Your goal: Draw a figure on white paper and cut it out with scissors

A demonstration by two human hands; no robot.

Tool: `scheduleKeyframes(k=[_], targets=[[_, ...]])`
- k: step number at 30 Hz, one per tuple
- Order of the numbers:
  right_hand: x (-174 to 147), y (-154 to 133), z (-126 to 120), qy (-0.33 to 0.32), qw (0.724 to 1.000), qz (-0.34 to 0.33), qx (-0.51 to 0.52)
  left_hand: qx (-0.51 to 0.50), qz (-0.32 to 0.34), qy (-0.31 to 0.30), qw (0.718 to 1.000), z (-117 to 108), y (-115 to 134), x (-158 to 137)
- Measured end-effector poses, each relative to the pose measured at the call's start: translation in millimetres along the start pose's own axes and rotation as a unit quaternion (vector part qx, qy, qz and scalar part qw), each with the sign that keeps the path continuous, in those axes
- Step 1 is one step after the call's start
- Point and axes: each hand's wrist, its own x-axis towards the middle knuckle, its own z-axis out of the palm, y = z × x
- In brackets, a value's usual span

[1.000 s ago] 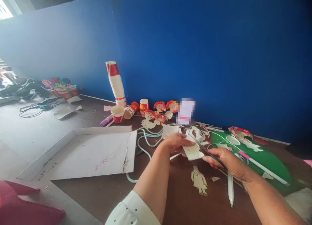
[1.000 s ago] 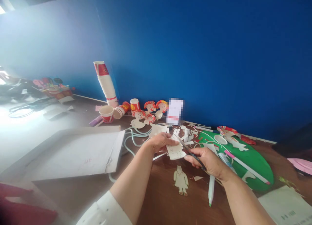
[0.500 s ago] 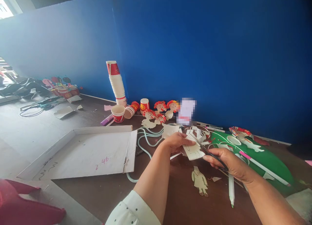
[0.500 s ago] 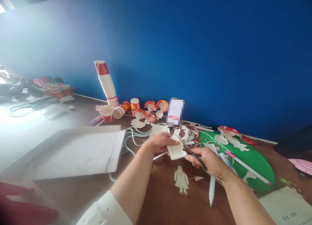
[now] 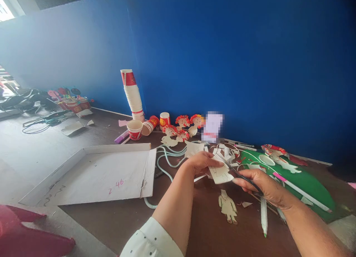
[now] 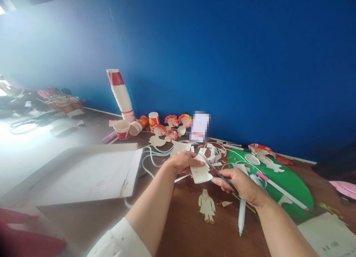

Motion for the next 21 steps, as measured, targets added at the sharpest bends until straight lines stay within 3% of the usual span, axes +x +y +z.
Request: scheduleKeyframes(k=[15, 18, 21], targets=[[-1.7, -1.1, -0.6, 0.009, 1.0, -0.004, -0.001, 0.027, -0.01, -0.005, 1.0, -3.6, -1.2, 3.0], [-0.2, 0.0, -1.6, 0.011, 1.0, -0.013, 0.005, -0.007, -0.004, -0.003, 1.0, -2.1, 1.1, 1.5], [2.5, 2.0, 0.7, 0.056, 0.997, -0.044, 0.017, -0.084, 0.03, 0.009, 0.996, 0.2, 2.1, 2.0]])
